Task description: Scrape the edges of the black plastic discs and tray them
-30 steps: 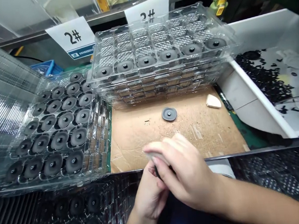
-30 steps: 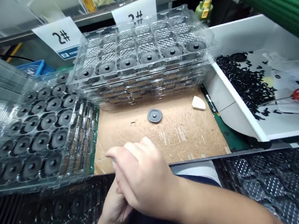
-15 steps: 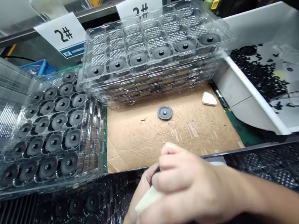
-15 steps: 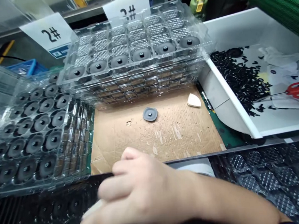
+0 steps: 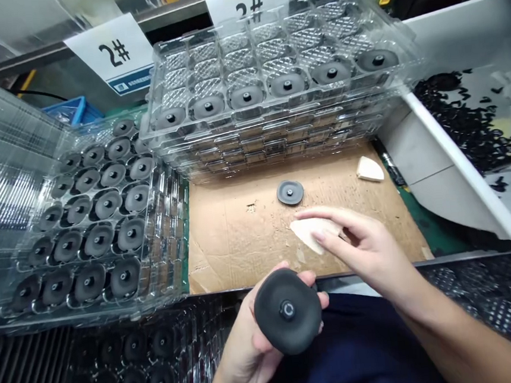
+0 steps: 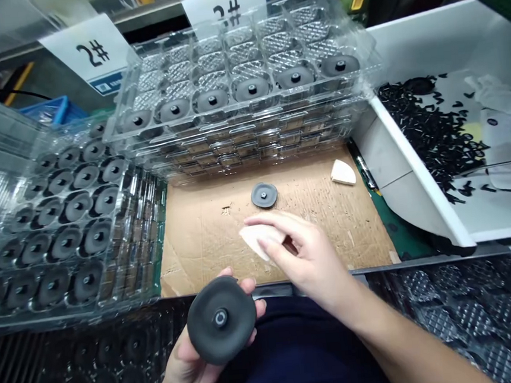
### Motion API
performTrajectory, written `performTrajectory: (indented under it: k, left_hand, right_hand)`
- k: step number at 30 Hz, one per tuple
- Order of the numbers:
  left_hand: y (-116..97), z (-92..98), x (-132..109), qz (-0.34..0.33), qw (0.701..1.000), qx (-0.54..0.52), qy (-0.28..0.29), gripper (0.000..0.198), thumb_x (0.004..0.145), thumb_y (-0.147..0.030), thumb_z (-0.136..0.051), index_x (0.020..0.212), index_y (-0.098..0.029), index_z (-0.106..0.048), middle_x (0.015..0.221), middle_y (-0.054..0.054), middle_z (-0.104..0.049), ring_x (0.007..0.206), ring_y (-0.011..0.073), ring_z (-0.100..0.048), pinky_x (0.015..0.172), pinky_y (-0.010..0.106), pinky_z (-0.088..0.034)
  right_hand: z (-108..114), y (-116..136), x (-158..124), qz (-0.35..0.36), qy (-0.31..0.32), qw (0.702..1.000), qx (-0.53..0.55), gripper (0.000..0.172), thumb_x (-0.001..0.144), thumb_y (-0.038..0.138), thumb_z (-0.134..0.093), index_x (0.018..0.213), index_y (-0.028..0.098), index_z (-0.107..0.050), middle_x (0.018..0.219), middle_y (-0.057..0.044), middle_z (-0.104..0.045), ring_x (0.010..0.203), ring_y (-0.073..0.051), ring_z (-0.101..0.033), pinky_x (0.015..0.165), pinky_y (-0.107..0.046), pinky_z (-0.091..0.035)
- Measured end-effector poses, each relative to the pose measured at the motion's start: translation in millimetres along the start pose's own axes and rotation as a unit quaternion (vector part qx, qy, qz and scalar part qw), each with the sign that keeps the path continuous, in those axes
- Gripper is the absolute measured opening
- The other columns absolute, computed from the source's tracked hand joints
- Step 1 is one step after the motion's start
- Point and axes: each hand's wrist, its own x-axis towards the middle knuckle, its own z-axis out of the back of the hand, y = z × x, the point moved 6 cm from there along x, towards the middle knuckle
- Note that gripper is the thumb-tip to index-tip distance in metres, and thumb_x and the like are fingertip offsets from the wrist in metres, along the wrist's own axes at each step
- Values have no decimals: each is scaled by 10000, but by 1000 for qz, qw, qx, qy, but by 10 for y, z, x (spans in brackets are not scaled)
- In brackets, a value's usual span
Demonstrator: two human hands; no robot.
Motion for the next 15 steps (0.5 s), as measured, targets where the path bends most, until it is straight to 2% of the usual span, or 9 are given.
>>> performTrajectory:
  k: [2,5,8,10,12,14,15]
  left_hand:
    - [-22,17,-2,-4,999,-22,28,546,548,-359,-830,1065,-278,-672,1103,32,-707,969,236,-679,746,254,-567]
    - [-39,90,34,-7,999,-40,33,583,539,-420,-814,1078,-263,-661,1120,46,-692,974,241,-672,739,261,-571]
    - [-40,119,69,-2,999,-34,29,606,524,-463,-805,1079,-271,-657,1138,43,-680,991,244,-662,752,265,-566]
    - [-34,120,85,2,1000,-16,18,601,519,-464,-800,1077,-289,-658,1149,38,-674,1021,257,-650,786,280,-557]
    - [-34,133,101,-12,1000,1,-6,606,517,-465,-793,1083,-299,-656,1165,34,-666,1043,273,-638,823,307,-546]
    - [-50,166,112,-52,998,9,-37,620,516,-457,-798,1096,-295,-653,1152,32,-672,1063,273,-625,877,322,-525]
    - [-58,187,115,-75,996,12,-50,623,517,-449,-804,1100,-287,-653,1138,32,-678,1081,270,-614,915,326,-506]
  right_hand:
    - [-171,-310,-134,-47,47,998,-17,261,912,283,-450,1095,224,-626,1081,-51,-680,956,-196,-636,764,-318,-511]
    - [-489,-658,-378,-54,120,990,-53,282,898,253,-431,1066,209,-653,985,-67,-713,883,-202,-662,758,-344,-522]
    - [-564,-755,-431,-60,119,990,-55,272,863,222,-455,1050,201,-652,980,-69,-718,869,-209,-671,753,-349,-527]
    - [-447,-620,-343,-70,85,993,-50,278,891,243,-431,1097,199,-612,1056,-72,-693,918,-204,-658,748,-329,-528]
    - [-251,-327,-229,-63,12,997,-39,269,923,267,-416,1134,215,-574,1086,-66,-668,927,-195,-645,721,-305,-523]
    - [-94,83,-162,7,-61,997,-36,273,927,240,-434,1177,223,-541,1102,-64,-652,949,-196,-624,748,-314,-504]
    - [-86,301,-155,70,-60,995,-45,281,924,214,-437,1187,201,-533,1073,-71,-659,937,-199,-618,767,-330,-491]
